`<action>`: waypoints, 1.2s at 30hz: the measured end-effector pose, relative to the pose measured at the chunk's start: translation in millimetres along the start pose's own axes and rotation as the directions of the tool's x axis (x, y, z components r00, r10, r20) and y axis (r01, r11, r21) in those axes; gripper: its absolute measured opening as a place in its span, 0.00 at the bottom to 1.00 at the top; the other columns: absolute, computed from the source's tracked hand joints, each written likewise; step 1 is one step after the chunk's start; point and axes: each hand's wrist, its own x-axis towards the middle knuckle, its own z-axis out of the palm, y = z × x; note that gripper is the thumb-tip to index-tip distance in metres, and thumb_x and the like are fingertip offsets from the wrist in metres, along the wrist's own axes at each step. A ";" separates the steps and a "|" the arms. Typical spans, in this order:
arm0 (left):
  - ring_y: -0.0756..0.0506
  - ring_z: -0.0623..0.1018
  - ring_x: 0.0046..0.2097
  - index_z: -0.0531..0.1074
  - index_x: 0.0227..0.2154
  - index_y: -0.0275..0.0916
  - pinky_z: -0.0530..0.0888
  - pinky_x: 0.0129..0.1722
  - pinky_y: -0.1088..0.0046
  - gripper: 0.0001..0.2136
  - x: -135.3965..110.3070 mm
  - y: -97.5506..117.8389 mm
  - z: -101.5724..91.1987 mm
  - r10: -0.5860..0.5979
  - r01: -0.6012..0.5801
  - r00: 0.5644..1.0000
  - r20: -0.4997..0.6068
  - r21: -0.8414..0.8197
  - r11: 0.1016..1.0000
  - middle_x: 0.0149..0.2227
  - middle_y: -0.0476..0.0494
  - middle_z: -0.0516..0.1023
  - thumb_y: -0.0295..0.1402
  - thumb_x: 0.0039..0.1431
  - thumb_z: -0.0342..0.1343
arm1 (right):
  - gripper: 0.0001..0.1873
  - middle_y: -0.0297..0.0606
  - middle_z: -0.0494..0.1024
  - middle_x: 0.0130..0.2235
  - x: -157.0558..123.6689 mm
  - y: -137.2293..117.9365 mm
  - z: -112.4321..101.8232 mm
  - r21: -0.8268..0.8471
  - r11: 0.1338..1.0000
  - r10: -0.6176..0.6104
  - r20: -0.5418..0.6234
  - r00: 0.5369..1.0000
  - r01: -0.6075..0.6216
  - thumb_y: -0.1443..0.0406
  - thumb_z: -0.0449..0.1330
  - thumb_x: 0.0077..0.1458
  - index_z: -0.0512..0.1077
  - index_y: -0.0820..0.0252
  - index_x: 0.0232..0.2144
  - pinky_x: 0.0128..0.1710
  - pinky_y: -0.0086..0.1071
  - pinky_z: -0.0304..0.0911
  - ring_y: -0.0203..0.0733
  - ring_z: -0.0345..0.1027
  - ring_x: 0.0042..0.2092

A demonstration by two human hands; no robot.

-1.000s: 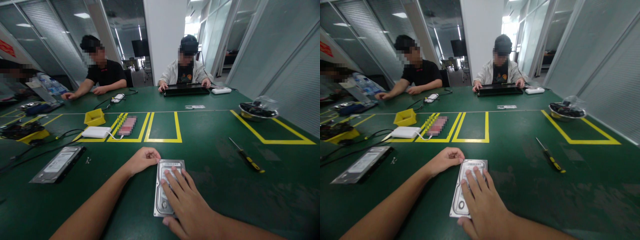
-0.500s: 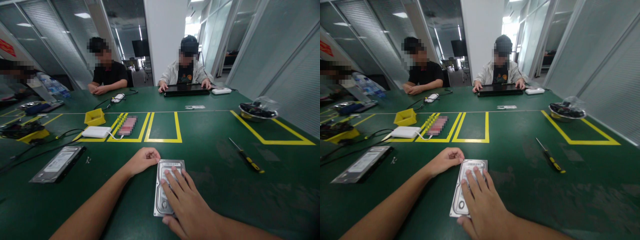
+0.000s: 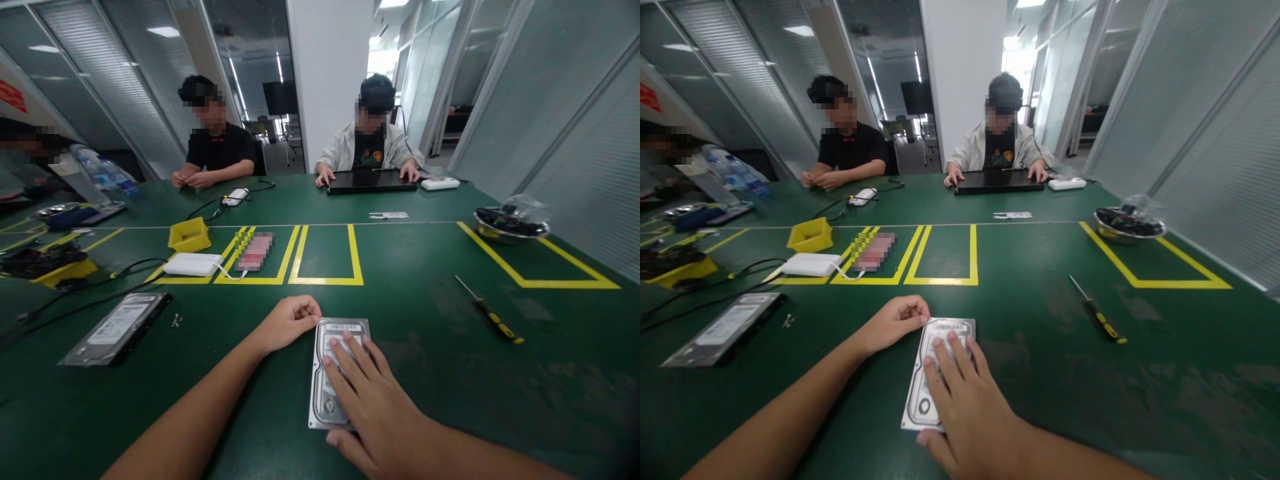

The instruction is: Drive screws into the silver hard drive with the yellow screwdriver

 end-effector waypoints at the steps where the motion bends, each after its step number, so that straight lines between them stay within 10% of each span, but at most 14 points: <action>1: 0.52 0.69 0.29 0.72 0.33 0.34 0.64 0.28 0.78 0.07 -0.1 -0.3 -0.1 0.002 -0.002 1.000 0.001 0.007 1.000 0.28 0.49 0.72 0.34 0.59 0.56 | 0.40 0.47 0.38 0.70 -0.7 -0.7 -1.8 0.007 1.000 -0.004 -0.001 1.000 0.004 0.49 0.50 0.65 0.44 0.61 0.71 0.67 0.59 0.34 0.59 0.27 0.71; 6: 0.51 0.69 0.30 0.72 0.33 0.35 0.64 0.29 0.77 0.08 -1.1 -3.0 -0.3 0.021 -0.021 1.000 -0.011 0.043 0.999 0.28 0.49 0.72 0.35 0.60 0.56 | 0.32 0.46 0.55 0.67 1.2 -1.6 -18.1 0.022 1.000 0.022 -0.105 0.994 -0.020 0.52 0.52 0.64 0.59 0.60 0.65 0.65 0.54 0.46 0.57 0.46 0.67; 10: 0.51 0.70 0.30 0.72 0.34 0.35 0.64 0.29 0.77 0.08 -3.4 -2.3 0.1 0.030 -0.029 0.999 -0.015 0.058 0.998 0.30 0.48 0.73 0.36 0.61 0.55 | 0.13 0.46 0.73 0.45 3.9 18.1 -47.6 -0.168 0.921 0.317 -0.198 0.928 -0.350 0.65 0.50 0.64 0.73 0.62 0.44 0.47 0.46 0.64 0.51 0.66 0.46; 16: 0.52 0.68 0.28 0.72 0.33 0.35 0.63 0.28 0.78 0.07 -6.4 2.7 0.6 0.044 -0.042 0.999 -0.022 0.064 0.997 0.28 0.50 0.71 0.35 0.60 0.55 | 0.10 0.48 0.73 0.41 -27.5 89.3 -100.5 -0.424 0.474 0.790 -0.183 0.585 -0.772 0.68 0.49 0.63 0.69 0.62 0.43 0.31 0.40 0.64 0.54 0.71 0.40; 20: 0.52 0.68 0.28 0.72 0.33 0.35 0.63 0.27 0.78 0.07 -7.7 3.0 0.8 0.053 -0.050 0.998 -0.042 0.076 0.996 0.28 0.50 0.71 0.35 0.59 0.55 | 0.10 0.52 0.74 0.39 -54.0 128.7 -113.3 -0.364 0.371 0.903 -0.071 0.423 -0.854 0.65 0.53 0.61 0.70 0.63 0.42 0.32 0.44 0.63 0.58 0.72 0.40; 36: 0.52 0.70 0.28 0.71 0.32 0.36 0.64 0.28 0.78 0.06 -11.4 4.0 3.8 0.074 -0.065 0.994 -0.083 0.106 0.992 0.28 0.50 0.73 0.34 0.60 0.54 | 0.25 0.55 0.74 0.43 -53.0 161.0 -91.8 -0.348 0.366 0.925 0.033 0.379 -0.863 0.68 0.49 0.59 0.63 0.60 0.59 0.36 0.48 0.66 0.61 0.73 0.42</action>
